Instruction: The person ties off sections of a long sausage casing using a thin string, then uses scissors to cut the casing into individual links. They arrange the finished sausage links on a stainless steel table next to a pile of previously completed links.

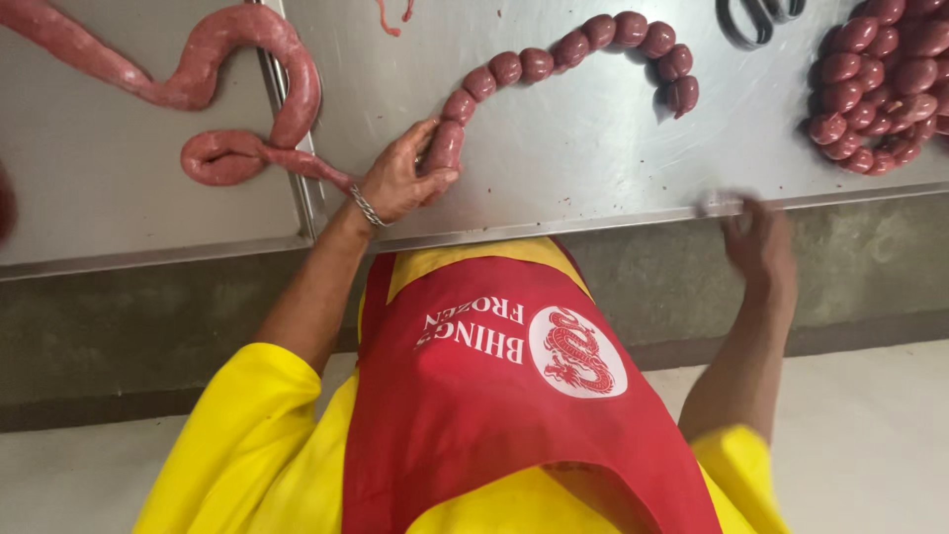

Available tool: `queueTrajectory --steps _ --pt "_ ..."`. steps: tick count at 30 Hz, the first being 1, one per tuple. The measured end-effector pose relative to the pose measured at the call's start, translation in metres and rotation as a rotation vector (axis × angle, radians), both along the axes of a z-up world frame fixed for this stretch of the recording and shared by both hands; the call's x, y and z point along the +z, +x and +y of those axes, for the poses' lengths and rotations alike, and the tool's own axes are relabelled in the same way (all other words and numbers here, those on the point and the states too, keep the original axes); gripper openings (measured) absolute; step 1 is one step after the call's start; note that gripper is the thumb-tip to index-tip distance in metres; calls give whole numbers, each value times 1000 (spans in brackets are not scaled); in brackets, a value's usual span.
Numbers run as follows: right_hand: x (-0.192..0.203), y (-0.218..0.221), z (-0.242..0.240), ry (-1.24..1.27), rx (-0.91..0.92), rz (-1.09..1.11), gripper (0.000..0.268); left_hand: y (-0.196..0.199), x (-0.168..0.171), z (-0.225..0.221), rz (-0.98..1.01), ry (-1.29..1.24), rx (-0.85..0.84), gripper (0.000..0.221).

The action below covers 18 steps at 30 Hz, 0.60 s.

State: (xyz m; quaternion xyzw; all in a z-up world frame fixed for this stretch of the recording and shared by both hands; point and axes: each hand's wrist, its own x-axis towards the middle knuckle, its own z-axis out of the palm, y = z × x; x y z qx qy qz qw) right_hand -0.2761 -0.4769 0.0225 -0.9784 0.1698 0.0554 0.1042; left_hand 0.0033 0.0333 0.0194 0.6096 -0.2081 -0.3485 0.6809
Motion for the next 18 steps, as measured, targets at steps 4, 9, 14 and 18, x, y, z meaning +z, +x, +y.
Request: queueTrajectory --steps 4,9,14,18 --pt "-23 196 15 -3 80 114 98 -14 -21 2 181 244 53 31" --pt "-9 287 290 -464 644 -36 9 -4 -33 0 24 194 134 40" --pt "81 173 307 686 356 -14 60 -16 -28 -7 191 445 227 42" --pt "84 97 197 1202 110 -28 6 -13 -31 -23 254 359 181 39"
